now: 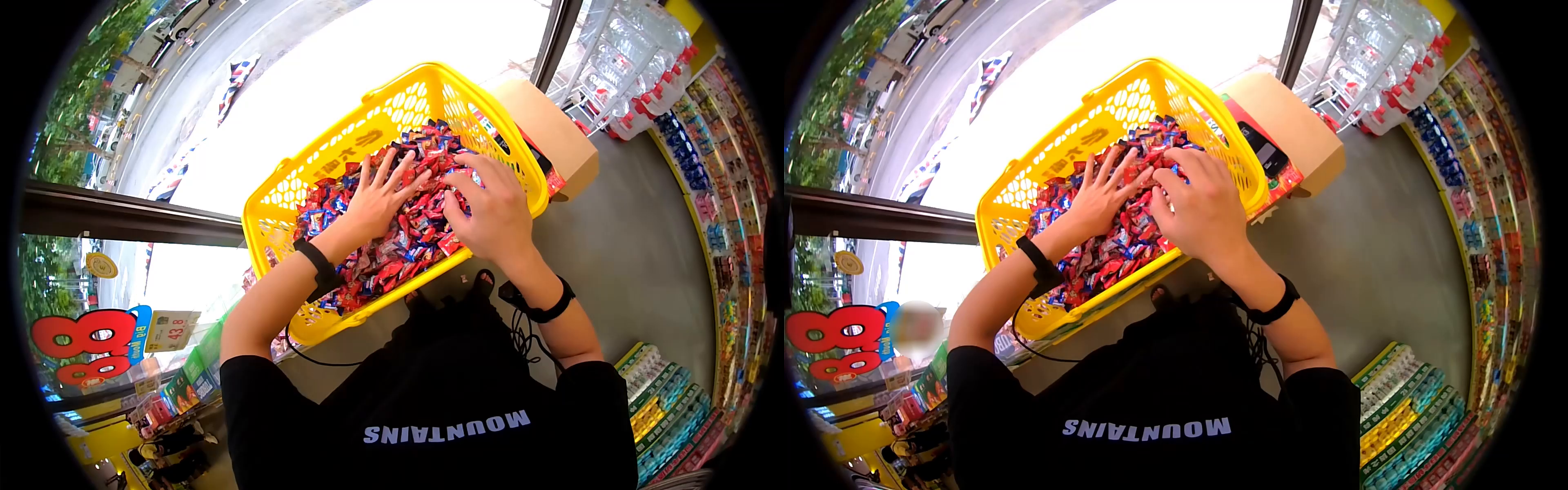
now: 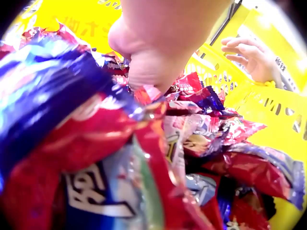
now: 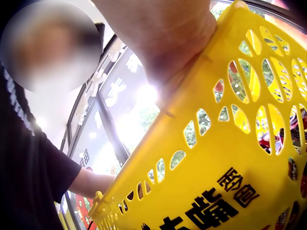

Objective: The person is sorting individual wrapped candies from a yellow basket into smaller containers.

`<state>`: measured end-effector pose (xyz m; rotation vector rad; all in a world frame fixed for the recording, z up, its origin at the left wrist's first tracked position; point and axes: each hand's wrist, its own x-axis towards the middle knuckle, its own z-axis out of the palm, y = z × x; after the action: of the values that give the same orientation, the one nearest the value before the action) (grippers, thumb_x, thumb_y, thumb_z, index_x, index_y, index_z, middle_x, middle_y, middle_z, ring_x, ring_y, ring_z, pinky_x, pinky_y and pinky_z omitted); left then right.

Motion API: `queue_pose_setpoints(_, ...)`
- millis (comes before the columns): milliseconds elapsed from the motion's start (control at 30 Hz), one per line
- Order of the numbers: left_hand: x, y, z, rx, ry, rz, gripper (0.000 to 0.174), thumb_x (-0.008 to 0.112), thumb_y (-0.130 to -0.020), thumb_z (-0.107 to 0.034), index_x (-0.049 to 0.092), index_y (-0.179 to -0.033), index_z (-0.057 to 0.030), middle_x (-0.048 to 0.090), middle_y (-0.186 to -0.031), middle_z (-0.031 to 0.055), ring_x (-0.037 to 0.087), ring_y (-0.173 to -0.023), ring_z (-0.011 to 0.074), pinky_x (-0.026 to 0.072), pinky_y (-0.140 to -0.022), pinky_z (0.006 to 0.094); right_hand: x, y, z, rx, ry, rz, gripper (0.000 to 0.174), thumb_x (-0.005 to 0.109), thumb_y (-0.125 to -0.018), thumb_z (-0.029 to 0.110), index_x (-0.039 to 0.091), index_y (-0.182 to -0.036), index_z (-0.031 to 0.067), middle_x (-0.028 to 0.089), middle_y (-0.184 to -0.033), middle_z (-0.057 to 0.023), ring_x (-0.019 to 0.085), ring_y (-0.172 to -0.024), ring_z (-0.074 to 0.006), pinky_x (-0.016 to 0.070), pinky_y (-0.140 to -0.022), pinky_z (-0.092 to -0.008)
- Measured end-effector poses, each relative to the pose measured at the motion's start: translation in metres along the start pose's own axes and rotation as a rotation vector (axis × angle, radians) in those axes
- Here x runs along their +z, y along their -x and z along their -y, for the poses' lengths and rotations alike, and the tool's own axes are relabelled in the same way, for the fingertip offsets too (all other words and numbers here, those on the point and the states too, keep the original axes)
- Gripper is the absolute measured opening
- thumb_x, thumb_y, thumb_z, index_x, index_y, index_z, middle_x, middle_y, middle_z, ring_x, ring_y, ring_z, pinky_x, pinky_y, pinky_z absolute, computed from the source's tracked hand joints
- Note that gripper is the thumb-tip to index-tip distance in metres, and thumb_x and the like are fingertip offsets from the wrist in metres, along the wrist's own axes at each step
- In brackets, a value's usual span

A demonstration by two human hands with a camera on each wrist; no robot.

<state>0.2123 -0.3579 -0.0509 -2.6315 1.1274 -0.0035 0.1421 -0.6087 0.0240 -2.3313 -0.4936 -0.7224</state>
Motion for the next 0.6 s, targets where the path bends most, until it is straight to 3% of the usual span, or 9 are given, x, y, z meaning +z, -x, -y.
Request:
queue_pose_setpoints(33, -0.005, 0.0, 0.0, -0.046, 0.037, -0.002, 0.129, 0.087, -0.071, -0.018, 0.013, -0.175, -0.0357, 0.012, -0.182, 0.0156, 0.014, -0.165, 0.0473, 0.0144, -0.125, 0.0778, 0.0, 0.0, 0.0, 0.001, 0.002, 0.001, 0.017, 0.074, -0.088, 0.016, 0.074, -0.101, 0.0055, 0.07, -0.123, -0.0152, 0.066, -0.118, -0.0363, 0.0525, -0.103, -0.0496)
queue_pose_setpoints(67, -0.004, 0.003, 0.002, -0.099, 0.155, -0.031, 0.133, 0.089, -0.068, -0.02, 0.012, -0.175, -0.0354, 0.011, -0.181, 0.0162, 0.014, -0.165, 0.0483, 0.0142, -0.125, 0.0787, 0.0, 0.0, -0.001, 0.002, 0.001, 0.003, 0.017, 0.074, -0.088, 0.016, 0.074, -0.102, 0.0056, 0.07, -0.123, -0.0151, 0.066, -0.118, -0.0362, 0.0526, -0.103, -0.0496)
queue_pose_setpoints(167, -0.012, 0.01, 0.004, -0.17, 0.249, 0.049, 0.129, 0.09, -0.067, -0.033, 0.019, -0.174, -0.0334, 0.013, -0.181, 0.0168, 0.015, -0.165, 0.0474, 0.0147, -0.125, 0.0783, 0.001, 0.0, 0.0, -0.004, -0.001, 0.003, 0.017, 0.074, -0.088, 0.016, 0.074, -0.102, 0.0055, 0.07, -0.123, -0.0151, 0.066, -0.118, -0.0362, 0.0527, -0.103, -0.0493)
queue_pose_setpoints(267, -0.012, 0.011, 0.004, -0.186, 0.166, 0.107, 0.121, 0.087, -0.066, -0.028, 0.029, -0.172, -0.0201, 0.016, -0.18, 0.0172, 0.013, -0.166, 0.0467, 0.0151, -0.127, 0.0741, 0.0, 0.001, -0.001, -0.003, -0.003, 0.008, 0.017, 0.074, -0.088, 0.016, 0.074, -0.102, 0.0052, 0.07, -0.123, -0.0152, 0.066, -0.117, -0.0361, 0.0528, -0.102, -0.0491)
queue_pose_setpoints(367, 0.011, -0.007, 0.0, -0.128, -0.076, 0.073, 0.111, 0.087, -0.065, -0.032, 0.042, -0.163, -0.0052, 0.019, -0.179, 0.0189, 0.013, -0.166, 0.0439, 0.0142, -0.129, 0.0705, -0.001, 0.0, -0.002, -0.005, -0.006, 0.013, 0.018, 0.075, -0.087, 0.015, 0.074, -0.101, 0.0048, 0.07, -0.123, -0.0153, 0.066, -0.116, -0.0361, 0.0528, -0.102, -0.0491)
queue_pose_setpoints(400, 0.011, -0.011, -0.001, -0.075, -0.129, -0.028, 0.088, 0.083, -0.072, -0.035, 0.059, -0.148, 0.0043, 0.025, -0.177, 0.0191, 0.013, -0.167, 0.0406, 0.0127, -0.131, 0.0674, -0.001, 0.001, -0.001, -0.008, -0.006, 0.016, 0.018, 0.075, -0.087, 0.015, 0.074, -0.101, 0.0046, 0.07, -0.123, -0.0153, 0.066, -0.116, -0.036, 0.0529, -0.102, -0.0491)
queue_pose_setpoints(500, 0.011, -0.022, -0.004, -0.049, -0.14, 0.007, 0.075, 0.081, -0.074, -0.032, 0.067, -0.139, 0.0028, 0.027, -0.176, 0.0201, 0.013, -0.167, 0.0407, 0.0111, -0.131, 0.0682, -0.001, 0.0, -0.001, -0.019, 0.002, 0.014, 0.018, 0.076, -0.086, 0.014, 0.074, -0.101, 0.0044, 0.07, -0.123, -0.0153, 0.066, -0.116, -0.0359, 0.0529, -0.102, -0.049)
queue_pose_setpoints(533, 0.007, -0.023, -0.002, -0.02, -0.021, -0.005, 0.059, 0.078, -0.077, -0.028, 0.072, -0.127, 0.0015, 0.028, -0.176, 0.0206, 0.011, -0.167, 0.0413, 0.0086, -0.13, 0.0703, -0.001, 0.0, -0.001, -0.018, 0.001, 0.01, 0.018, 0.076, -0.086, 0.014, 0.074, -0.101, 0.0044, 0.07, -0.123, -0.0152, 0.066, -0.116, -0.0358, 0.0528, -0.102, -0.0489)
queue_pose_setpoints(600, 0.017, -0.022, 0.002, -0.007, 0.03, 0.007, 0.053, 0.078, -0.075, -0.028, 0.074, -0.121, -0.0007, 0.027, -0.176, 0.0206, 0.01, -0.167, 0.042, 0.0069, -0.13, 0.0715, -0.001, 0.0, 0.0, -0.013, 0.004, 0.002, 0.018, 0.076, -0.087, 0.014, 0.074, -0.101, 0.0042, 0.069, -0.124, -0.015, 0.066, -0.116, -0.0357, 0.0527, -0.102, -0.0488)
